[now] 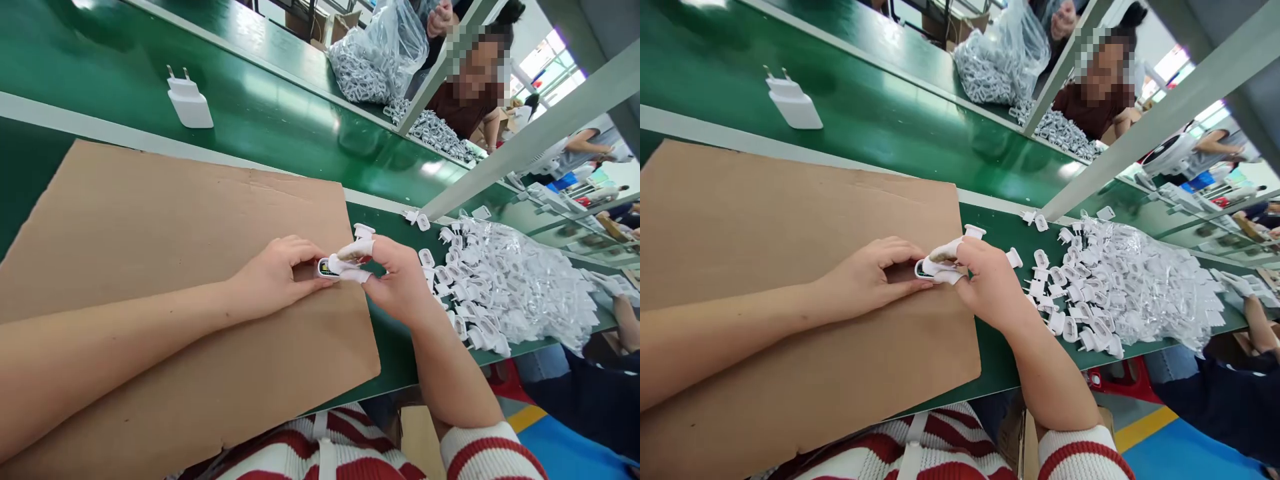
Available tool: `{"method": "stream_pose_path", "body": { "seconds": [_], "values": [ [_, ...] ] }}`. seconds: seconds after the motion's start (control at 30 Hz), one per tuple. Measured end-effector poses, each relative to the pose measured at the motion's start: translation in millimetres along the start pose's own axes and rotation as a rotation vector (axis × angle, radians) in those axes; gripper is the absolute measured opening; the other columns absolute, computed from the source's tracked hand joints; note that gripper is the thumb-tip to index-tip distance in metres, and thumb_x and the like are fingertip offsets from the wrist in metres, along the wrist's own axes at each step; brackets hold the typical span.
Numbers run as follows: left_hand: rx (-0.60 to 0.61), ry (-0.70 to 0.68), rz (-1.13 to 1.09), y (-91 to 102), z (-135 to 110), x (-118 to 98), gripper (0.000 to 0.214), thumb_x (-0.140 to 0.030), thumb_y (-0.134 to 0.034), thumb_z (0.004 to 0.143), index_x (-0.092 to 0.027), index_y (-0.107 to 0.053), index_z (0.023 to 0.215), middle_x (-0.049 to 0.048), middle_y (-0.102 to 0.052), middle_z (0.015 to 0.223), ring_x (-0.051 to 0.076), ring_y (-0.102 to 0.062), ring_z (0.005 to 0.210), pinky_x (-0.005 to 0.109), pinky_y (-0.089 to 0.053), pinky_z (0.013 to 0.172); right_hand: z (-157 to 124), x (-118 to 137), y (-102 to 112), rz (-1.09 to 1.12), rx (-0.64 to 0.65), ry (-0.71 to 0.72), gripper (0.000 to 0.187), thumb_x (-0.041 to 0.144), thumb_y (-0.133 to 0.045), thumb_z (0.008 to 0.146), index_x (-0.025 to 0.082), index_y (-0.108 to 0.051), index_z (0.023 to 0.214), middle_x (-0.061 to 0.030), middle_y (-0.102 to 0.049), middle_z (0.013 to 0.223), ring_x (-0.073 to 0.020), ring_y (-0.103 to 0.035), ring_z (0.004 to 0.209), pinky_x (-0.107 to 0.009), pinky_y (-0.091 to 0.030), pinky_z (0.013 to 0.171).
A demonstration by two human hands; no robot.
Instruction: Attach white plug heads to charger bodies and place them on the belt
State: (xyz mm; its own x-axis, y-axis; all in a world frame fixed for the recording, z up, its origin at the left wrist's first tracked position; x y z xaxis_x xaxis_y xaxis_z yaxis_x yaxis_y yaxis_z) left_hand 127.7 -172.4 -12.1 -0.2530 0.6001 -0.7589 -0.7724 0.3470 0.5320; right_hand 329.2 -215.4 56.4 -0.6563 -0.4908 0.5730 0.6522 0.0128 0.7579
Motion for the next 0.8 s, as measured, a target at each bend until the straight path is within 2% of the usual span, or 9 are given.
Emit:
{"method": "stream_pose_path", "body": {
  "seconds": [0.17, 0.33, 0.43, 0.57, 0.8],
  "values": [
    [-0.017, -0.018, -0.018, 0.7, 0.2, -3.0, 0.024, -0.043, -0.077, 0.094, -0.022, -0.078, 0.106, 0.0011, -0.076, 0.092, 0.019, -0.066, 0.087, 0.030, -0.050, 0.082, -1.2, 8.5, -9.5, -0.196, 0.007, 0.066, 0.025, 0.008, -0.061, 0.092, 0.022, -0.075, 0.108, -0.0047, -0.078, 0.098, -0.0192, -0.071, 0.086, -0.030, -0.052, 0.070],
    [-0.010, -0.015, -0.021, 0.7, -0.1, -4.5, 0.026, -0.043, -0.078, 0.094, -0.020, -0.077, 0.106, 0.0013, -0.076, 0.093, 0.018, -0.065, 0.087, 0.030, -0.049, 0.082, -2.6, 11.0, -13.7, -0.200, -0.107, 0.083, 0.024, 0.009, -0.061, 0.094, 0.021, -0.074, 0.111, -0.0041, -0.079, 0.096, -0.0177, -0.072, 0.086, -0.028, -0.052, 0.073],
    [-0.016, -0.019, -0.023, 0.5, 0.0, -3.6, 0.026, -0.043, -0.077, 0.094, -0.019, -0.077, 0.105, 0.0018, -0.076, 0.094, 0.019, -0.066, 0.087, 0.031, -0.049, 0.083, -2.7, 11.4, -15.9, -0.228, -0.097, 0.082, 0.023, 0.009, -0.061, 0.094, 0.022, -0.074, 0.108, -0.0038, -0.078, 0.095, -0.0172, -0.070, 0.084, -0.028, -0.051, 0.071],
    [-0.008, -0.018, -0.038, 0.6, -0.2, -2.8, 0.024, -0.043, -0.077, 0.094, -0.020, -0.076, 0.102, 0.0018, -0.076, 0.093, 0.019, -0.065, 0.087, 0.031, -0.048, 0.082, -2.5, 14.5, -18.8, -0.309, -0.079, 0.106, 0.017, 0.008, -0.060, 0.092, 0.020, -0.072, 0.095, -0.0039, -0.075, 0.089, -0.0162, -0.065, 0.077, -0.026, -0.044, 0.063],
    [-0.005, 0.016, -0.033, 0.4, -0.4, -5.0, 0.025, -0.044, -0.074, 0.095, -0.020, -0.077, 0.097, 0.0012, -0.074, 0.089, 0.019, -0.062, 0.084, 0.031, -0.046, 0.079, -0.1, 23.9, -23.5, -0.440, -0.107, 0.148, 0.029, 0.001, -0.051, 0.082, 0.020, -0.071, 0.091, 0.0002, -0.061, 0.073, -0.0137, -0.051, 0.065, -0.026, -0.030, 0.057]
  ]
}}
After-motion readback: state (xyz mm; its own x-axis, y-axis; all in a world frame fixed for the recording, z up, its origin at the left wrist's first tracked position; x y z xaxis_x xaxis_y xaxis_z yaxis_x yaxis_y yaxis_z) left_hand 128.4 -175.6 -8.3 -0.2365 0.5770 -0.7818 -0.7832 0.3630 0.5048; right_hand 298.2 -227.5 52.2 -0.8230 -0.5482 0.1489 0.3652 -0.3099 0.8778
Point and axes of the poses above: each hand's wrist, its own z-axis towards the middle knuckle, its own y-axis out of the back of the hand, x = y × z, the point moved 3 cm from there along z, towards the middle knuckle
